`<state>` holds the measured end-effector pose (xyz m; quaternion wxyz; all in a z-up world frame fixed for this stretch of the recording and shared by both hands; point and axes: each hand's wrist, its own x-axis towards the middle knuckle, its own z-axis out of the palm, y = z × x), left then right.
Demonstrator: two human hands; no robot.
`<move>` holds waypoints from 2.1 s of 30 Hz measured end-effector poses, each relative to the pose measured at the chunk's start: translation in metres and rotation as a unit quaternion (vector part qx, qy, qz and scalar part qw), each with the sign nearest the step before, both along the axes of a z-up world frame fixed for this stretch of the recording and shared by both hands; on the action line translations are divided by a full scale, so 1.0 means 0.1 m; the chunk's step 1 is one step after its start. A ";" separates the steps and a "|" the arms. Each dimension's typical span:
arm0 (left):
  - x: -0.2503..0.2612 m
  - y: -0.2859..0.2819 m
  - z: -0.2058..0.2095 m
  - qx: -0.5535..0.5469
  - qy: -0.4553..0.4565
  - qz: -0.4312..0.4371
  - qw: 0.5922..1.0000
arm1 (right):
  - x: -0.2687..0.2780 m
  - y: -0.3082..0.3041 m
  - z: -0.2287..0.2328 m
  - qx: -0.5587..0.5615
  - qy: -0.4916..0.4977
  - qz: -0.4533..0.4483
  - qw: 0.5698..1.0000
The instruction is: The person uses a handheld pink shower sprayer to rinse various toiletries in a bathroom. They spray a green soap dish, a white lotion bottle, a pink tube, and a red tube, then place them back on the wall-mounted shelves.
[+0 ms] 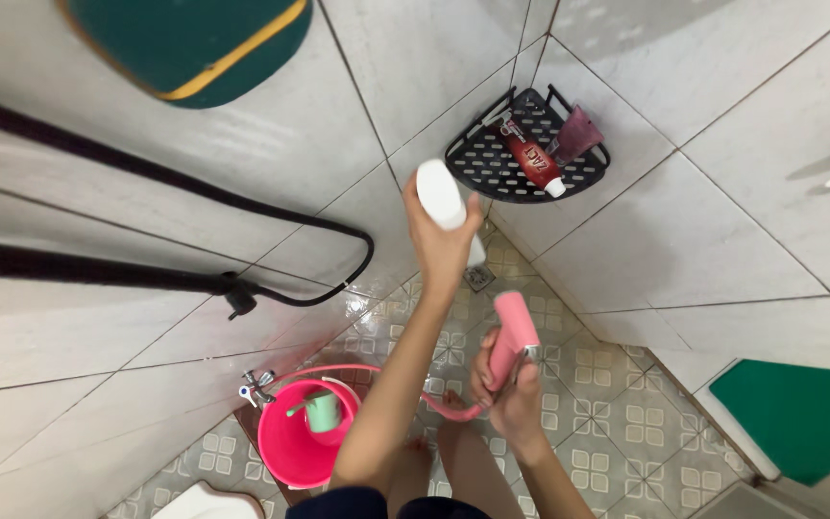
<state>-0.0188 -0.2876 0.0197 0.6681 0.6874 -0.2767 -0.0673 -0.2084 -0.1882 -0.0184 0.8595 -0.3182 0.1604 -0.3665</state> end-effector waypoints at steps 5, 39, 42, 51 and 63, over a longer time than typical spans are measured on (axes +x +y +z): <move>0.01 -0.71 0.12 -0.063 -0.001 0.047 0.997 | -0.05 -0.10 -0.05 0.015 -0.011 -0.022 1.000; 0.50 -1.49 -1.11 -0.037 -0.087 -0.046 0.994 | 0.58 -0.98 0.39 -0.126 0.102 -0.075 0.984; 0.48 -1.58 -1.28 -0.094 -0.102 -0.047 0.989 | 0.65 -0.98 0.43 -0.123 0.150 -0.065 0.979; 0.82 -1.42 -1.37 0.003 -0.079 -0.153 0.985 | 0.73 -1.05 0.47 -0.128 0.143 -0.062 0.980; 0.84 -1.43 -1.37 0.023 -0.123 -0.119 0.985 | 0.75 -1.07 0.48 -0.155 0.122 -0.056 0.979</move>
